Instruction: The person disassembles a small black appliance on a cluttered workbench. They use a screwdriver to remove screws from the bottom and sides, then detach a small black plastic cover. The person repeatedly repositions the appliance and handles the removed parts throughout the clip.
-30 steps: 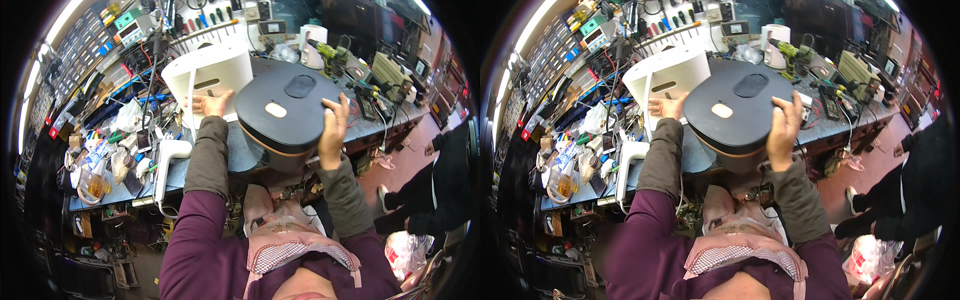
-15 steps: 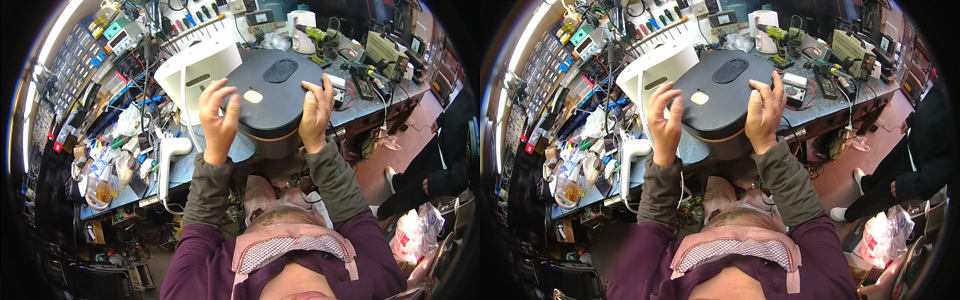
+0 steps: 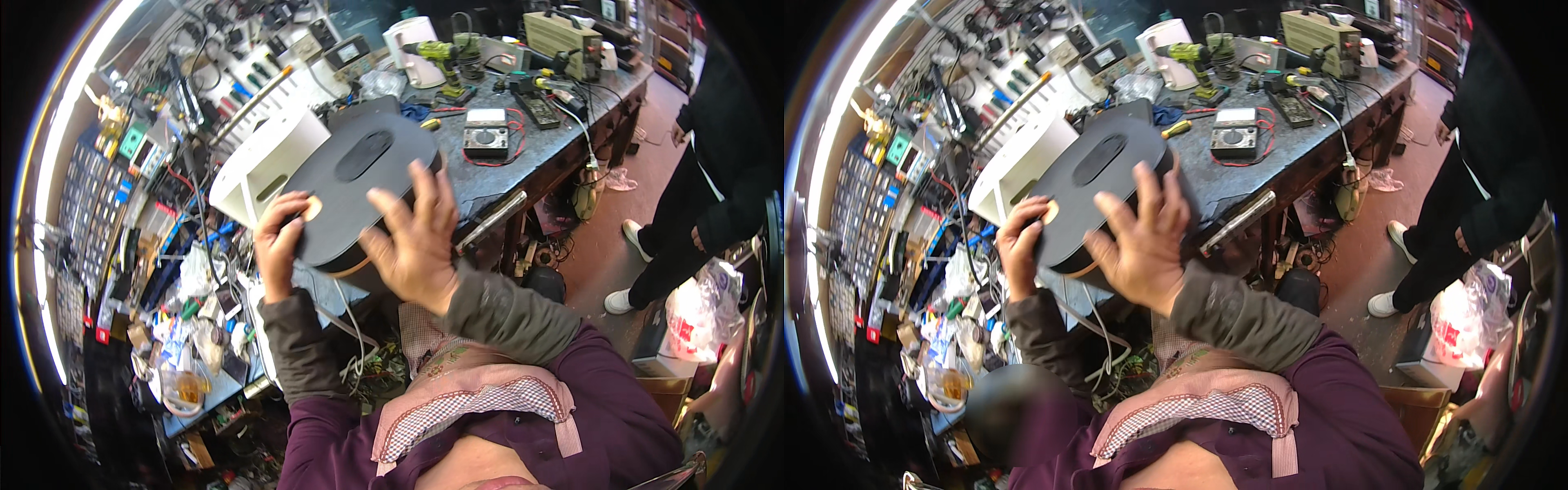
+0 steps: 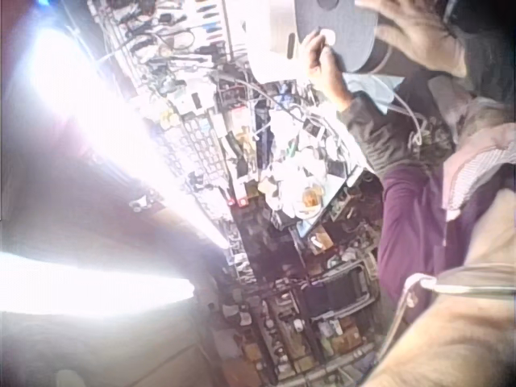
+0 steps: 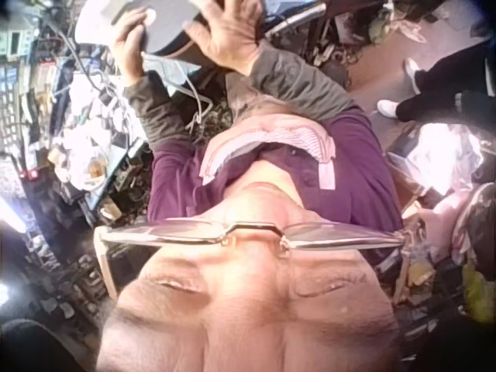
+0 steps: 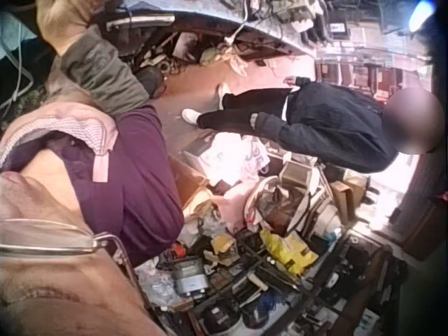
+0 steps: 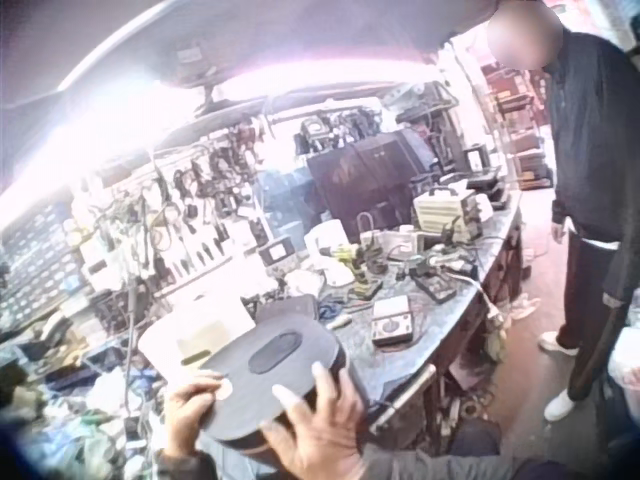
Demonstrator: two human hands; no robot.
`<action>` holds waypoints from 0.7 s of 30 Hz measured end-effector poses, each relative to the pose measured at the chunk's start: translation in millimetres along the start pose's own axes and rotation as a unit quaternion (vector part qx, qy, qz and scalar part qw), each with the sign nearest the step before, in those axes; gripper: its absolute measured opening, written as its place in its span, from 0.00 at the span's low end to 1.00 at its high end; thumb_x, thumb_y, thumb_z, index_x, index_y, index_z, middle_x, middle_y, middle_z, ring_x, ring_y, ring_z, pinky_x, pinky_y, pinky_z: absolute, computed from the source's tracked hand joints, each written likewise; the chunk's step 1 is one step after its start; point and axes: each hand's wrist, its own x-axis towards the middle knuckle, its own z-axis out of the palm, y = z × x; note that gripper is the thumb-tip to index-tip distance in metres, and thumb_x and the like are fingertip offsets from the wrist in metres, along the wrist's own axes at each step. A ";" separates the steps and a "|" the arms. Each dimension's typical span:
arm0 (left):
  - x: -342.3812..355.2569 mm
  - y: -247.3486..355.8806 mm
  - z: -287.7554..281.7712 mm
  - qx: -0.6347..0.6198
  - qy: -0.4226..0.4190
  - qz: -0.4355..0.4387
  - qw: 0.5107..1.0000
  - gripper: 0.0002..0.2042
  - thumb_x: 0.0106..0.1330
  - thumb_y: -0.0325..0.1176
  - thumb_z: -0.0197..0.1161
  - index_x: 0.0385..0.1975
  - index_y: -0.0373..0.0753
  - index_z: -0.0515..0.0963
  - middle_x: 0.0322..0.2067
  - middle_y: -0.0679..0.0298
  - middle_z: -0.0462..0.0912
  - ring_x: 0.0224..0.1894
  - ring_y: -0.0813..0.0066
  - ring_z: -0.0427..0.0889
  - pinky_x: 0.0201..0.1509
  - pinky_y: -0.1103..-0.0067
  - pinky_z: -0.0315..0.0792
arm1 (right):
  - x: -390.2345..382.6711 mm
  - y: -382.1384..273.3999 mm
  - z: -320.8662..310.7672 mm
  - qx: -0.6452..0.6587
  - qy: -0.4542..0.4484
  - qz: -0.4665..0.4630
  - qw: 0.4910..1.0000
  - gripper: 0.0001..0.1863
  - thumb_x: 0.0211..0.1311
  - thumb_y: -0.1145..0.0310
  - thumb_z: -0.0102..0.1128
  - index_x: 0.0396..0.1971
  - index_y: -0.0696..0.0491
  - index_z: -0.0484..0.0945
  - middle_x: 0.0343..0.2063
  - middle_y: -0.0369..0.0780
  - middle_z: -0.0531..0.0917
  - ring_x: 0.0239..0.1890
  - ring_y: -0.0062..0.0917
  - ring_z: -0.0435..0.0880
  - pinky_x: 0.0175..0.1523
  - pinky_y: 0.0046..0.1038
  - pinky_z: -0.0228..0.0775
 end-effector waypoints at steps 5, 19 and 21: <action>7.1 37.3 -3.7 0.094 0.003 -0.134 0.987 0.14 0.72 0.26 0.72 0.55 0.31 0.88 0.54 0.53 0.92 0.61 0.61 0.89 0.72 0.68 0.76 | -11.7 5.9 -24.3 0.072 -0.097 -0.047 0.992 0.40 0.67 0.42 0.77 0.76 0.41 0.80 0.85 0.49 0.61 0.80 0.61 0.53 0.80 0.59 0.48; 20.0 81.1 41.6 0.243 -0.125 -0.079 0.959 0.37 0.60 0.51 0.85 0.65 0.33 0.85 0.69 0.46 0.85 0.69 0.43 0.85 0.74 0.60 0.77 | 158.7 292.8 189.1 0.495 -0.017 0.529 0.689 0.07 0.71 0.68 0.69 0.42 0.56 0.85 0.37 0.38 0.88 0.39 0.24 0.86 0.45 0.30 0.79; 17.1 76.9 37.8 0.234 -0.121 -0.083 0.961 0.38 0.60 0.52 0.85 0.65 0.33 0.85 0.69 0.45 0.85 0.69 0.42 0.85 0.73 0.60 0.77 | 176.1 321.1 236.6 0.454 -0.020 0.518 0.725 0.07 0.70 0.69 0.69 0.39 0.57 0.86 0.35 0.40 0.88 0.38 0.26 0.86 0.45 0.31 0.78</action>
